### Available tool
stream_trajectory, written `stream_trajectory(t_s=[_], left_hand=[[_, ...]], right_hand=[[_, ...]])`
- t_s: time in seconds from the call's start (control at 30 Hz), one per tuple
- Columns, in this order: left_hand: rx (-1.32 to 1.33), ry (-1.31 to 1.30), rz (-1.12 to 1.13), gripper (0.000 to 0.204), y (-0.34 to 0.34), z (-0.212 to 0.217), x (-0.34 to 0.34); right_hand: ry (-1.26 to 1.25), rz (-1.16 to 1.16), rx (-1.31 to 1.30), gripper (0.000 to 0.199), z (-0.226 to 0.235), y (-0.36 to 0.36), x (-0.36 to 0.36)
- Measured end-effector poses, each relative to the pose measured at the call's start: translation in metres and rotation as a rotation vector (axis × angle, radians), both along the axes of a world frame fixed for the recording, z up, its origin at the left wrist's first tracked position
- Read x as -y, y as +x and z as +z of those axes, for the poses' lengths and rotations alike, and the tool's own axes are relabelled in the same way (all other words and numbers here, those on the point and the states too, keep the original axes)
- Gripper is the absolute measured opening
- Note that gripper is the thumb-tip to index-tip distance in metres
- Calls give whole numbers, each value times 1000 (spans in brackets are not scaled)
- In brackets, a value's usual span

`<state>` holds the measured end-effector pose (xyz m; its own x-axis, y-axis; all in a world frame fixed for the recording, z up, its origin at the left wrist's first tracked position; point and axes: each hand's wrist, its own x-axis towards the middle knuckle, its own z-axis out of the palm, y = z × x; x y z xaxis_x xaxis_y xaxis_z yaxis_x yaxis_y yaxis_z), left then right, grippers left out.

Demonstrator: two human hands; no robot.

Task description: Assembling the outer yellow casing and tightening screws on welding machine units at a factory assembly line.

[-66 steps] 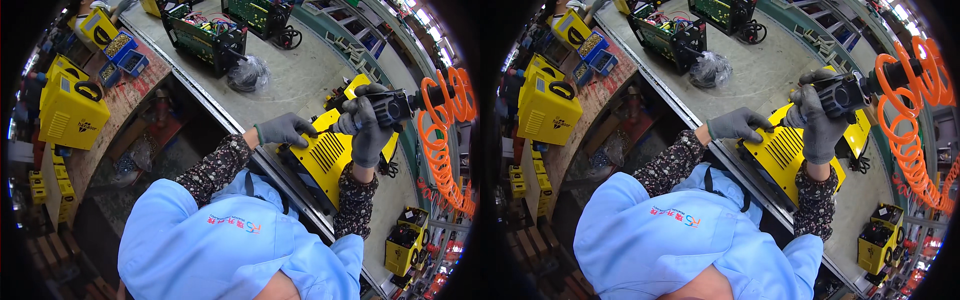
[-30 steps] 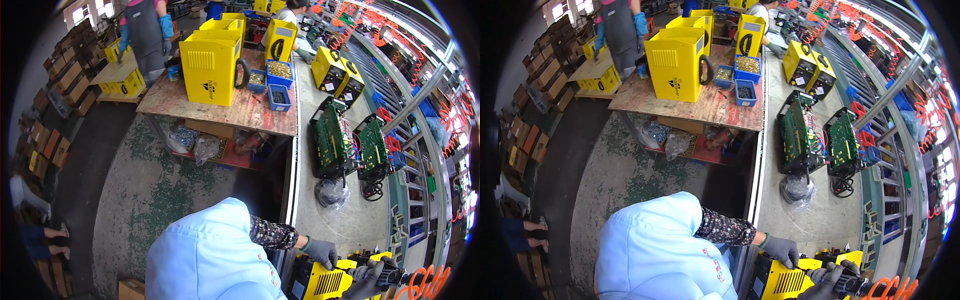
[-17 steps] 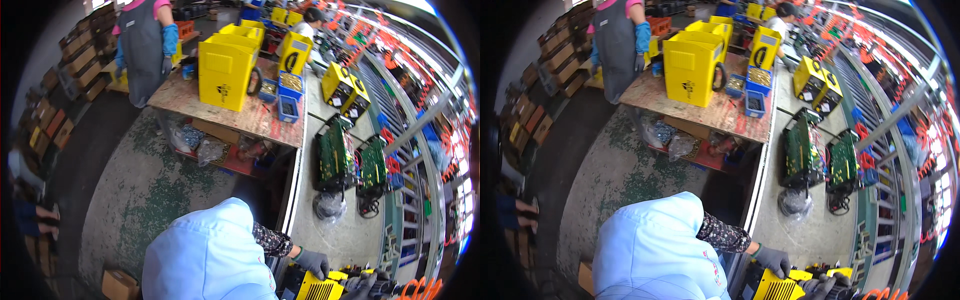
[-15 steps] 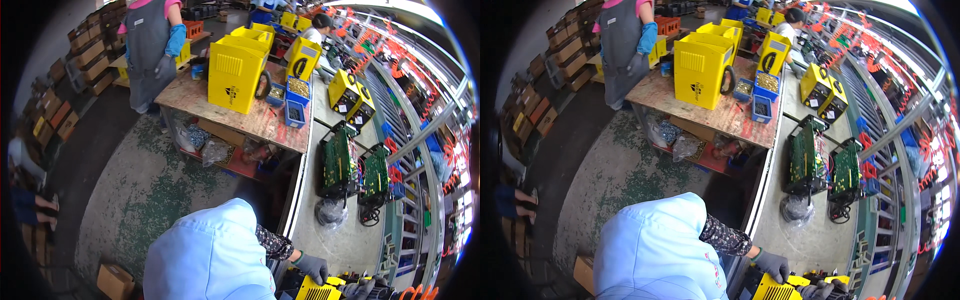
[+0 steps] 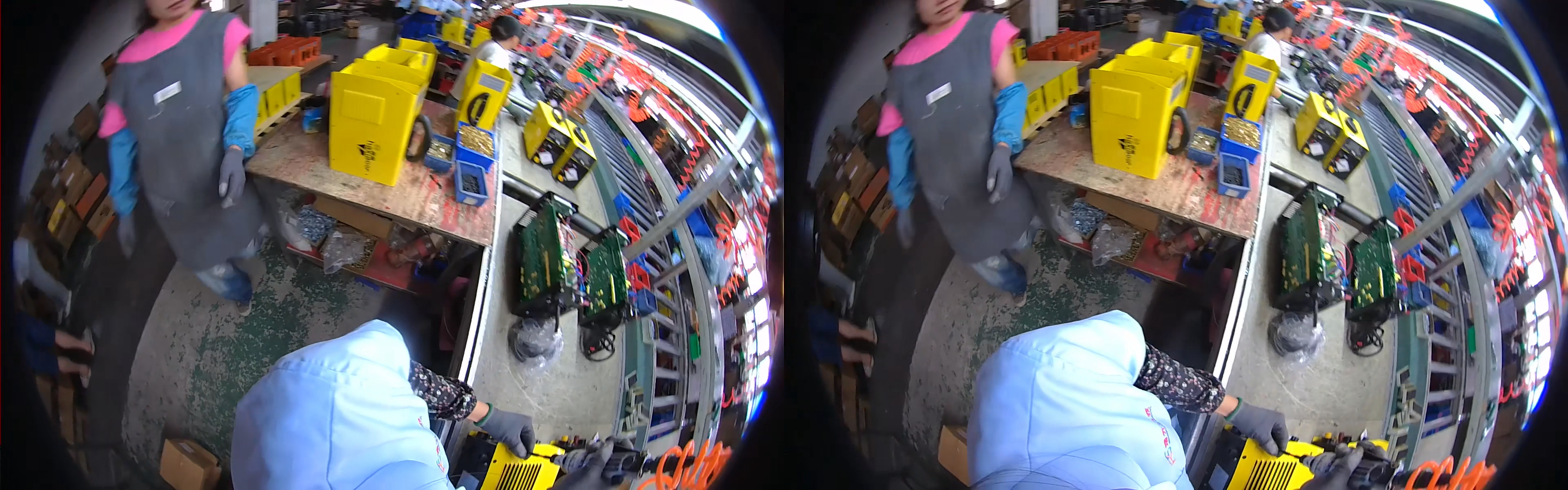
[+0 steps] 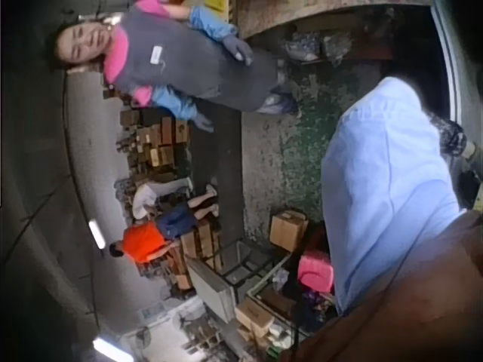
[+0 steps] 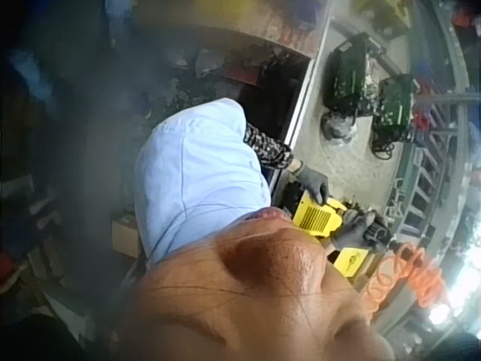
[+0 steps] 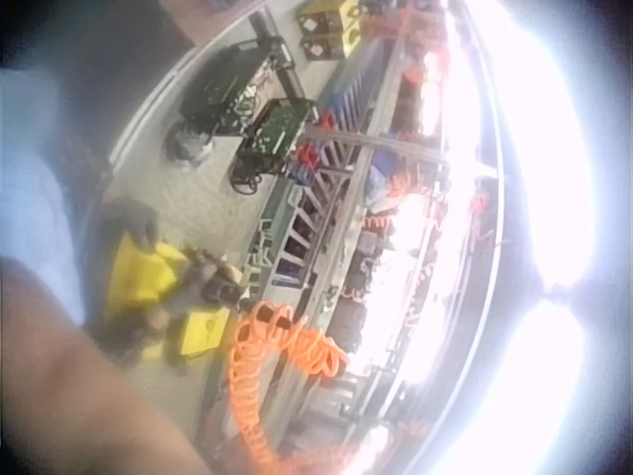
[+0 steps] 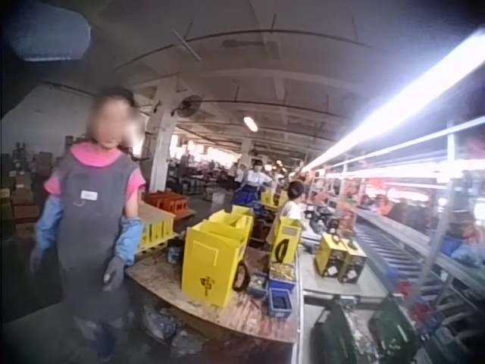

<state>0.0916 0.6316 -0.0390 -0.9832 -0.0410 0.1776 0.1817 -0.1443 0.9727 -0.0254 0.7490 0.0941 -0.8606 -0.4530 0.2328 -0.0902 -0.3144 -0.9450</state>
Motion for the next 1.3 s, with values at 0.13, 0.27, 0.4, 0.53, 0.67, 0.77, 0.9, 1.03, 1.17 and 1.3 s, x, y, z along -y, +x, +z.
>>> stream_trajectory(t_s=[0.13,0.27,0.4,0.53,0.67,0.77,0.9,1.03,1.17,1.3], left_hand=[[36,-35,24,28,8,5,8],[65,-25,-9,28,11,13,11],[92,5,-33,27,8,12,11],[126,50,-47,26,10,13,11],[151,78,-61,26,7,9,9],[140,68,-71,28,6,7,11],[153,105,-84,27,6,8,12],[190,53,-84,27,6,14,15],[180,56,-85,28,6,13,15],[183,22,-78,29,6,16,15]], right_hand=[[40,-222,-236,34,41,65,25],[16,-35,-156,27,50,70,17],[29,-56,-132,31,39,58,10],[64,-103,-192,28,39,51,10],[31,-77,-205,30,45,58,10],[-53,-100,-236,33,44,62,17],[23,-91,-167,29,46,61,11],[8,-106,-195,28,47,60,8],[-4,-20,-121,29,49,60,0],[-37,-56,-150,29,51,62,3]])
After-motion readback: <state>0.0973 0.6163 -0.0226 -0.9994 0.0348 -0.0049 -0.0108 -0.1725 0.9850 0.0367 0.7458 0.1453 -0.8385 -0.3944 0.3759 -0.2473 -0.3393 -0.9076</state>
